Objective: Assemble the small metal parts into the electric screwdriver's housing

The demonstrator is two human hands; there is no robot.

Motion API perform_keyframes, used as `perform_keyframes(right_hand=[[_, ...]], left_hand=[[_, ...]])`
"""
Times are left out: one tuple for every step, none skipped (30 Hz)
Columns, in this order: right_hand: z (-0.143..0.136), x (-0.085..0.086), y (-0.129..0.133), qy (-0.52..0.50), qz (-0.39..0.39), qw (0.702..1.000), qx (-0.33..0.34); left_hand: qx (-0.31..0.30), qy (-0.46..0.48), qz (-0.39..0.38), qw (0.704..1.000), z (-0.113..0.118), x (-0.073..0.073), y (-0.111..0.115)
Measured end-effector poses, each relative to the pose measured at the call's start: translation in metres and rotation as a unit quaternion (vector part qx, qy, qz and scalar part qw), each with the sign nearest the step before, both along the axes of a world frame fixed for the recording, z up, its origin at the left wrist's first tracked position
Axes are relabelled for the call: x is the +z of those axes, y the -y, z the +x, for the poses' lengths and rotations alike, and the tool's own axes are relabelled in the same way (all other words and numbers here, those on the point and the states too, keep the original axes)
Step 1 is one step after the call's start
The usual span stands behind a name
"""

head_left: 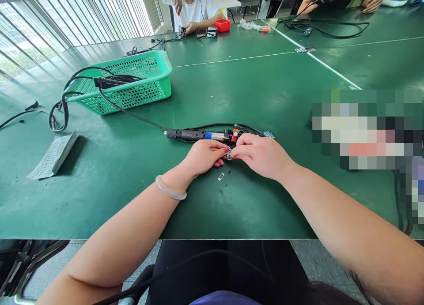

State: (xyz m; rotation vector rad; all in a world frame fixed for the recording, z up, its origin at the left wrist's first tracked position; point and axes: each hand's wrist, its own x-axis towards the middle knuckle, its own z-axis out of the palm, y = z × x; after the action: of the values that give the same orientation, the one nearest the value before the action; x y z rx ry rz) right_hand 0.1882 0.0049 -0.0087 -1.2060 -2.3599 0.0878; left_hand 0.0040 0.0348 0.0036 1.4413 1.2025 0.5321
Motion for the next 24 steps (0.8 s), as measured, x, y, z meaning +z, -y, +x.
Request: perform_keyframes(right_hand=[[-0.0005,-0.0005,-0.0001,0.004,0.003,1.000,0.001],[-0.0009,-0.0009,-0.0003,0.007,0.005,1.000,0.001],[-0.0013,-0.0014,-0.0006,0.011,0.008,1.000,0.000],[-0.0017,-0.0017,-0.0008,0.014,0.012,1.000,-0.001],[-0.0021,-0.0020,-0.0011,0.017,0.017,1.000,-0.002],[-0.0025,-0.0022,-0.0014,0.020,0.021,1.000,-0.004],[-0.0027,-0.0023,-0.0016,0.023,0.026,0.999,-0.005],[-0.0027,-0.0022,-0.0018,0.025,0.028,0.999,-0.007],[-0.0025,-0.0020,-0.0020,0.027,0.028,0.999,-0.008],[-0.0022,-0.0017,-0.0021,0.026,0.027,0.999,-0.008],[-0.0016,-0.0014,-0.0022,0.022,0.027,0.999,-0.008],[-0.0009,-0.0011,-0.0021,0.014,0.027,0.999,-0.009],[-0.0001,-0.0008,-0.0020,0.005,0.027,1.000,-0.009],[0.0006,-0.0006,-0.0018,-0.005,0.027,1.000,-0.010],[0.0011,-0.0005,-0.0016,-0.013,0.026,1.000,-0.010],[0.0014,-0.0004,-0.0013,-0.019,0.024,0.999,-0.010],[0.0015,-0.0003,-0.0011,-0.022,0.020,1.000,-0.010],[0.0013,-0.0001,-0.0008,-0.024,0.013,1.000,-0.012],[0.0010,0.0002,-0.0006,-0.024,0.006,1.000,-0.015],[0.0005,0.0006,-0.0004,-0.025,-0.002,0.999,-0.020],[0.0001,0.0011,-0.0003,-0.028,-0.010,0.999,-0.026],[-0.0002,0.0018,-0.0001,-0.035,-0.017,0.999,-0.032],[-0.0004,0.0026,0.0001,-0.044,-0.023,0.998,-0.036],[-0.0004,0.0034,0.0003,-0.055,-0.029,0.997,-0.040]], left_hand=[[-0.003,-0.003,0.003,1.000,-0.0002,-0.0001,0.0000],[-0.005,-0.005,0.006,1.000,-0.0005,-0.0002,-0.0001],[-0.008,-0.006,0.008,1.000,-0.0007,-0.0001,0.0000],[-0.010,-0.006,0.009,1.000,-0.0008,0.0000,0.0001],[-0.012,-0.005,0.009,1.000,-0.0009,0.0002,0.0002],[-0.013,-0.005,0.009,1.000,-0.0009,0.0004,0.0003],[-0.013,-0.005,0.008,1.000,-0.0008,0.0007,0.0004],[-0.013,-0.006,0.007,1.000,-0.0007,0.0010,0.0005],[-0.011,-0.007,0.007,1.000,-0.0006,0.0011,0.0005],[-0.011,-0.008,0.006,1.000,-0.0005,0.0011,0.0005],[-0.010,-0.009,0.007,1.000,-0.0006,0.0009,0.0004],[-0.011,-0.008,0.008,1.000,-0.0007,0.0005,0.0003],[-0.011,-0.007,0.009,1.000,-0.0008,-0.0001,0.0001],[-0.012,-0.006,0.010,1.000,-0.0011,-0.0008,-0.0002],[-0.013,-0.006,0.011,1.000,-0.0013,-0.0014,-0.0005],[-0.014,-0.007,0.011,1.000,-0.0015,-0.0019,-0.0008],[-0.015,-0.008,0.012,1.000,-0.0016,-0.0022,-0.0010],[-0.016,-0.008,0.012,1.000,-0.0016,-0.0022,-0.0012],[-0.016,-0.008,0.012,1.000,-0.0015,-0.0020,-0.0013],[-0.015,-0.007,0.012,1.000,-0.0014,-0.0014,-0.0013],[-0.013,-0.005,0.010,1.000,-0.0012,-0.0007,-0.0011],[-0.010,-0.004,0.007,1.000,-0.0010,0.0001,-0.0008],[-0.007,-0.003,0.005,1.000,-0.0007,0.0009,-0.0005],[-0.006,-0.002,0.002,1.000,-0.0005,0.0015,-0.0001]])
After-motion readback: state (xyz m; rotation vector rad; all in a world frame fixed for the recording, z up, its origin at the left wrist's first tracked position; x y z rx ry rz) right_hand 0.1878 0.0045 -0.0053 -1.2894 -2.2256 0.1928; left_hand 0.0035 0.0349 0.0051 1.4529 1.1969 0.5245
